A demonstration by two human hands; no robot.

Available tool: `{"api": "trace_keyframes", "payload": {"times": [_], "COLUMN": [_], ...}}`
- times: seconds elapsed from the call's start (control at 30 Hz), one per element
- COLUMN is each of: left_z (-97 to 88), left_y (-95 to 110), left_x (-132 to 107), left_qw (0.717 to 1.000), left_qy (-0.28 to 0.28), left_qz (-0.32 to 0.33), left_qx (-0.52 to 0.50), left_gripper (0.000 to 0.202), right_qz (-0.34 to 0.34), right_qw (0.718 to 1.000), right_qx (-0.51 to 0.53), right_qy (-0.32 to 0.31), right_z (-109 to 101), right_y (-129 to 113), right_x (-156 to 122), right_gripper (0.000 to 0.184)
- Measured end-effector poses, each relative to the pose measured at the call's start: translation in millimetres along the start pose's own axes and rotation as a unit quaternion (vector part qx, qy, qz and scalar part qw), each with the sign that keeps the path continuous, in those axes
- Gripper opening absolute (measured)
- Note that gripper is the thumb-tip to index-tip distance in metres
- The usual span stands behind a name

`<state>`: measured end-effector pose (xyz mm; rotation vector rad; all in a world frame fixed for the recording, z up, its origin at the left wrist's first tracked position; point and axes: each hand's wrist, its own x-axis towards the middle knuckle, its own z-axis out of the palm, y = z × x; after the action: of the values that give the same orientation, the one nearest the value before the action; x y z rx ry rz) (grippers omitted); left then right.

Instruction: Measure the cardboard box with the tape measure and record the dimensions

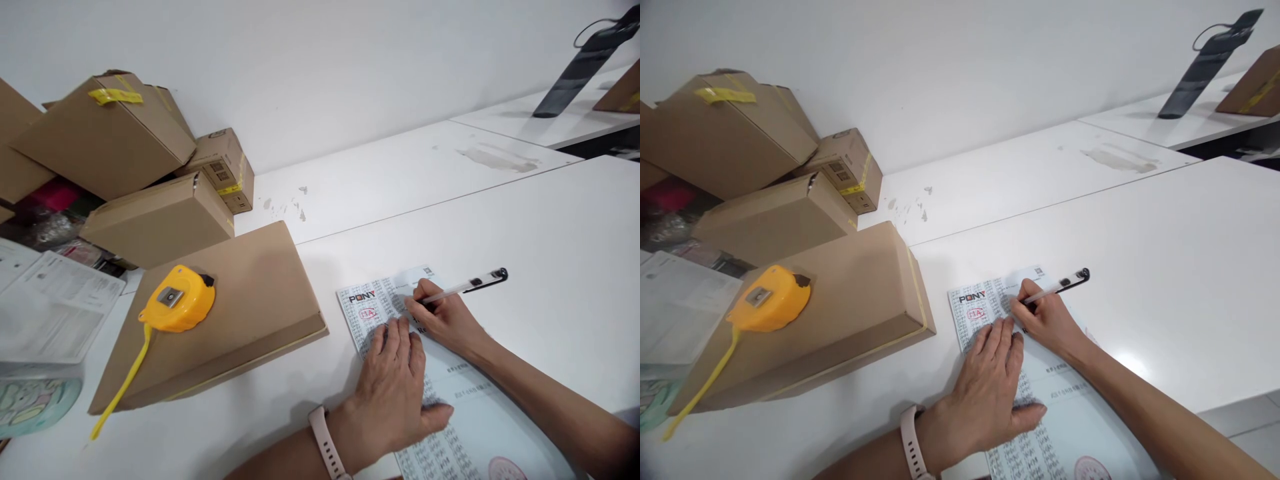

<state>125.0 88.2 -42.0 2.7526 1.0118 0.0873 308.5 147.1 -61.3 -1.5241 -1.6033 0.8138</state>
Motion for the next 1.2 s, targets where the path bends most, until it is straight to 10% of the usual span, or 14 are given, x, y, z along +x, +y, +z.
{"api": "trace_keyframes", "payload": {"times": [1.2], "left_z": [-3.1], "left_y": [0.0], "left_x": [0.1], "left_qw": [1.0], "left_qy": [-0.003], "left_qz": [0.006], "left_qx": [0.021], "left_gripper": [0.085], "right_qz": [0.023], "right_qw": [1.0], "right_qx": [-0.012], "right_qy": [0.006], "right_z": [-2.9], "right_y": [-1.1], "right_x": [-0.2], "right_gripper": [0.026]}}
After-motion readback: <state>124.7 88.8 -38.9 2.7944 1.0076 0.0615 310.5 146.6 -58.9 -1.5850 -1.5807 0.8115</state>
